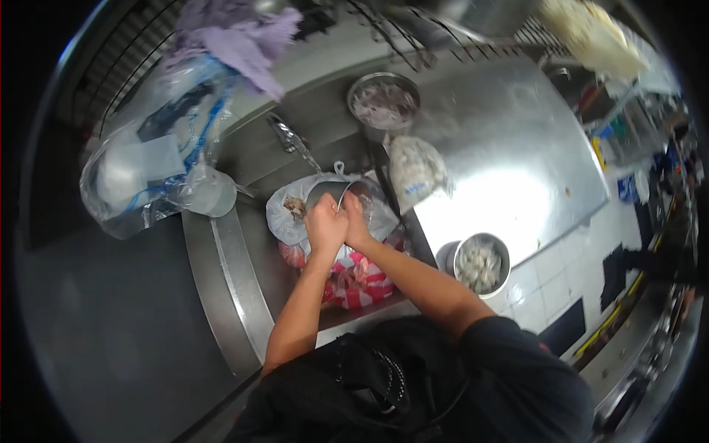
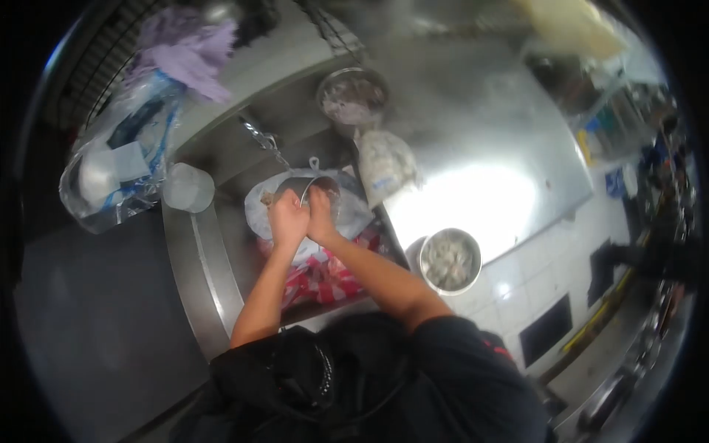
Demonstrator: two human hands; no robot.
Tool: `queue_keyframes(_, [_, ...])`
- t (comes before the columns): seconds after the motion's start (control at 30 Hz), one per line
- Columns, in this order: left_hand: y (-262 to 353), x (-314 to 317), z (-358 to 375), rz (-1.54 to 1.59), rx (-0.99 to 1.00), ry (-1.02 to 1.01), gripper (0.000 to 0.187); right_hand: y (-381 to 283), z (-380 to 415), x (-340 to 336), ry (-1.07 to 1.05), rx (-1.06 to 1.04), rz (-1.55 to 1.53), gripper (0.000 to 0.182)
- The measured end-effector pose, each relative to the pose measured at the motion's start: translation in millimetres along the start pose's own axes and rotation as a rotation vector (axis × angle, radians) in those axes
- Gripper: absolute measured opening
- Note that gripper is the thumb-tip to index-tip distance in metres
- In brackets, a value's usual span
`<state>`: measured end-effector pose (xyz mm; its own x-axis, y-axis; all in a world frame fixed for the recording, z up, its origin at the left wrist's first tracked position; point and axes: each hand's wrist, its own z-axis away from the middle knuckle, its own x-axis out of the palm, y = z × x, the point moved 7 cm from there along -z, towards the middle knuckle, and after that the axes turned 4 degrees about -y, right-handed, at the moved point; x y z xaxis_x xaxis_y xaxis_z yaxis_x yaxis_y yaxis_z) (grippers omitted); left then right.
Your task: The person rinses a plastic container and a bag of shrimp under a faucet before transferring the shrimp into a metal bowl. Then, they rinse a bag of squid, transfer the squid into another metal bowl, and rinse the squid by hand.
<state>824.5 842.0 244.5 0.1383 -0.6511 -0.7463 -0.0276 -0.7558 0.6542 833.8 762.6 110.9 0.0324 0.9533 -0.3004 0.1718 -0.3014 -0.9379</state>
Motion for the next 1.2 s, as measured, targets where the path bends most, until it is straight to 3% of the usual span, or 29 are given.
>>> queue_keyframes(0.03, [10.9, 1.1, 7.8, -0.055, 0.051, -0.024, 0.010, 15.2, 9.1, 15.5, 0.030, -0.089, 0.141, 0.063])
queue_keyframes(0.07, [16.7, 2.7, 15.9, -0.069, 0.063, -0.056, 0.010, 9.2, 18.0, 11.7, 0.052, -0.061, 0.130, 0.063])
queue_keyframes(0.13, [34.6, 4.7, 24.6, -0.136, 0.144, -0.102, 0.010, -0.5, 23.5, 4.3, -0.046, 0.187, -0.006, 0.051])
queue_keyframes(0.27, [68.0, 3.5, 40.3, -0.197, 0.252, -0.117, 0.018, -2.7, 28.7, 22.8, 0.044, 0.189, -0.226, 0.040])
queue_keyframes(0.4, [99.6, 5.6, 46.8, -0.357, 0.368, -0.127, 0.019, -36.0, 28.7, 17.9, 0.087, 0.103, -0.956, 0.025])
queue_keyframes(0.53, [122.5, 0.9, 48.9, -0.540, 0.417, -0.154, 0.012, -65.5, 28.0, 13.7, -0.054, -0.090, -1.775, 0.010])
queue_keyframes(0.67, [151.7, -9.1, 51.9, -0.586, 0.447, -0.171, 0.011, -87.2, 17.5, 29.6, -0.277, -0.239, -2.169, 0.009])
queue_keyframes(0.7, [157.7, -10.9, 53.0, -0.591, 0.472, -0.168, 0.011, -92.8, 16.3, 28.3, -0.273, -0.249, -2.175, 0.009])
queue_keyframes(0.77, [166.5, -13.0, 54.3, -0.603, 0.502, -0.165, 0.011, -103.5, 13.6, 14.7, -0.018, -0.269, -2.317, 0.002])
queue_keyframes(0.8, [172.2, -15.1, 55.7, -0.633, 0.550, -0.134, 0.011, -121.5, 11.4, 4.0, -0.019, -0.276, -2.324, 0.002])
queue_keyframes(0.97, [198.7, -28.5, 57.7, -0.723, 0.648, -0.053, 0.012, -203.4, 16.2, -86.1, 0.181, -0.641, -2.676, 0.005])
queue_keyframes(1.2, [220.5, -36.0, 61.8, -0.729, 0.704, -0.012, 0.015, -217.9, 16.2, -103.7, 0.140, -0.655, -2.639, 0.009])
